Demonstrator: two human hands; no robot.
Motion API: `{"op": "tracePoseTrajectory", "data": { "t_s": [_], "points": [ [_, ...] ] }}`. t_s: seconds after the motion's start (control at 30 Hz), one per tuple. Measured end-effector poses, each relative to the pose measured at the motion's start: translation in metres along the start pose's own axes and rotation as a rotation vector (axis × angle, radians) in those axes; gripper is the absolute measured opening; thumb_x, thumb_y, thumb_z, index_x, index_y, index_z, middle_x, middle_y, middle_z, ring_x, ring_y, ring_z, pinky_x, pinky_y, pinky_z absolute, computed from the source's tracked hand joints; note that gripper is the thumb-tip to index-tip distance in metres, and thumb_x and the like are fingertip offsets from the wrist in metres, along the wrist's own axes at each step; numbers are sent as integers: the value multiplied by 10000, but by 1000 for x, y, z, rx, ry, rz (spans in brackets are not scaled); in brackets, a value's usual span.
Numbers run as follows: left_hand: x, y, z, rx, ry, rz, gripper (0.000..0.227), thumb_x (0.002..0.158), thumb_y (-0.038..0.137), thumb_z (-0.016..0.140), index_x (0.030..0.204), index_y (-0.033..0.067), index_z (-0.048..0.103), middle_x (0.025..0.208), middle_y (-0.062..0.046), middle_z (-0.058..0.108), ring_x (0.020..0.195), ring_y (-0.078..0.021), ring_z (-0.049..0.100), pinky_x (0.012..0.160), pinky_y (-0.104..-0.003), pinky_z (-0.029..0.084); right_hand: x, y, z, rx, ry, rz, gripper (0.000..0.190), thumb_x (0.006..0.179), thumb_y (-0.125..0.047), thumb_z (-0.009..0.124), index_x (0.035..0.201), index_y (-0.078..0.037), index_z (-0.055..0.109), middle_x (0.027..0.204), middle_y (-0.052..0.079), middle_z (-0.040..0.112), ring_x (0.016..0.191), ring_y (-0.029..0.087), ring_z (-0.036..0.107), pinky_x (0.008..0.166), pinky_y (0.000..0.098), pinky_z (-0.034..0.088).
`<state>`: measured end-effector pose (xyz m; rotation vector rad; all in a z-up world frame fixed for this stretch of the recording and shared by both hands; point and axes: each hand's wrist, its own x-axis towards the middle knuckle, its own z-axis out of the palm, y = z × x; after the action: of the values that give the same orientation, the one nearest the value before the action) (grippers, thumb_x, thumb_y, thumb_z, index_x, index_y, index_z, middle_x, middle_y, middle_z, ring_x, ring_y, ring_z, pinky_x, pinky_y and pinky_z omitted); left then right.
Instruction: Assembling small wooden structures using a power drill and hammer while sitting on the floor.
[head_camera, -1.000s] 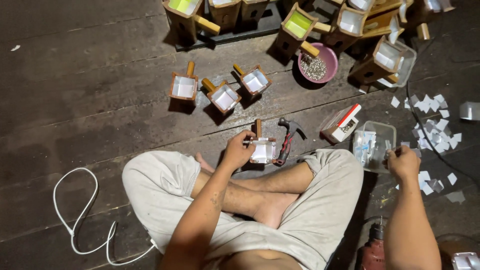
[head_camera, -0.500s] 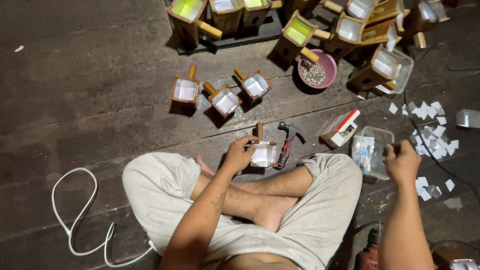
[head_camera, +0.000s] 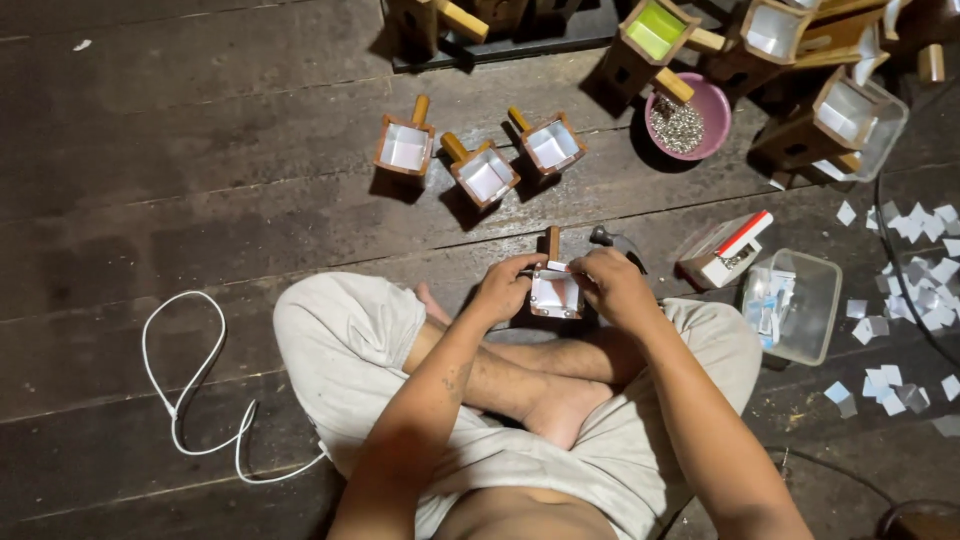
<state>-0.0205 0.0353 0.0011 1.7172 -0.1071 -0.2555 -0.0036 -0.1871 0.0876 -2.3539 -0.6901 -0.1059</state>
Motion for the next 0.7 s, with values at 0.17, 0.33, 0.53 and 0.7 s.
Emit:
{"op": "tracePoseTrajectory", "data": {
  "t_s": [0.17,0.33,0.53,0.7],
  "points": [
    [2,15,0,25,48,-3,518,801,79,649,1309,162,711,1230,-155,711,1216,-370,639,993,-439,554,4,2,3,-114,7,-125,167,855,-35,771,995,-122,744,864,56,733,1030,279,698,957,373,562],
    [7,22,9,134,123,282,474,793,68,745,1260,148,731,1184,-113,723,1152,-332,682,956,-430,567,-2,16,12,-111,-9,-161,191,818,-27,762,990,-100,722,920,71,695,1046,316,670,955,409,560],
    [10,29,10,168,121,337,434,803,-3,749,1219,119,740,1015,-128,755,1006,-358,726,858,-427,599,-3,17,19,-75,-30,-125,238,791,21,728,992,-106,725,951,70,690,1047,322,646,955,414,548],
    [9,37,7,158,130,344,424,812,-2,759,1218,119,738,992,-128,758,978,-354,734,831,-423,607,-5,19,25,34,6,-36,253,827,28,697,1006,-144,746,925,48,715,1021,303,664,935,398,551]
  ]
}}
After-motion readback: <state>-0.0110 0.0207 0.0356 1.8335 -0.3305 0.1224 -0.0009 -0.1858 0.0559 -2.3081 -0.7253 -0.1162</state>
